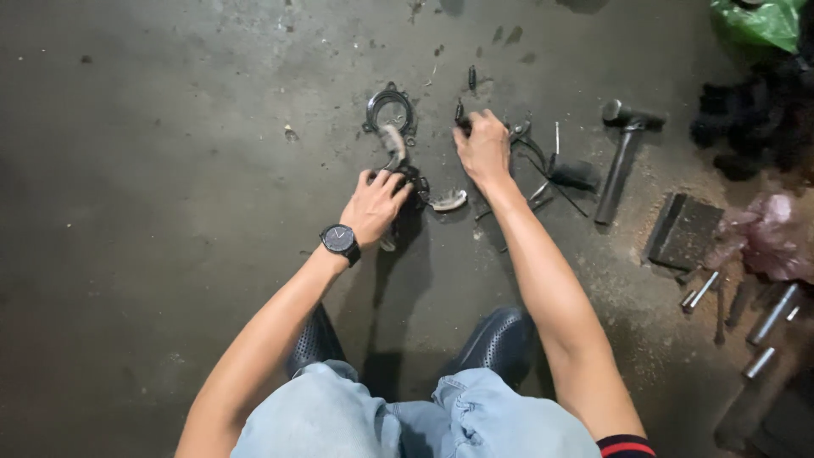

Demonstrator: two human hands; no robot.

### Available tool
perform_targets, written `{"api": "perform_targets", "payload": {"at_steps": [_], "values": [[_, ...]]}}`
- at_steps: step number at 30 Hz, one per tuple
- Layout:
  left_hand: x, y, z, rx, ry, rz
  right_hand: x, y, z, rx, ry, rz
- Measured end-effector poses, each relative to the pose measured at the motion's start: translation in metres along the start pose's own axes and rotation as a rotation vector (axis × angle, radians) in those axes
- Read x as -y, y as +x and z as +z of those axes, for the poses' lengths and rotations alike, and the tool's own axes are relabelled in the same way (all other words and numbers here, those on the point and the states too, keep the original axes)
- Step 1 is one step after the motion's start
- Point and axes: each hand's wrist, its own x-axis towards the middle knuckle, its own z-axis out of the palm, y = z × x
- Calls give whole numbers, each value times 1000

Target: The person sits on the workshop floor reassembling a greasy mechanical component, fitting brake shoes and small parts into a hub assembly by hand. They use pliers and a screwdriver to adjust and seat parts, then place the assembled unit aside with other completed components.

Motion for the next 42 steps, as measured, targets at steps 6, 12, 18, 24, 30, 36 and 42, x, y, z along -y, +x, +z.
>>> {"api": "perform_targets", "payload": {"at_steps": [6, 12, 18, 24, 30, 36, 42], "values": [[-12, -3, -3, -90, -287, -183, 9, -19, -18, 69, 399, 158], [-12, -3, 24, -143, -274, -260, 51, -57, -10, 249, 504, 109], [-9, -4, 26, -203, -284, -219, 62, -56, 1, 155, 407, -114], [-13, -7, 24, -226, -287, -215, 60, -61, 5, 157, 249, -146], [-10, -13, 22, -154, -312, -185, 68, -67, 0, 81, 193, -265], [22, 27, -11, -242, 48, -18, 60, -68, -1, 167, 308, -110], [32, 14, 1, -23, 200, -284, 52, -77, -33, 147, 225, -14]]}}
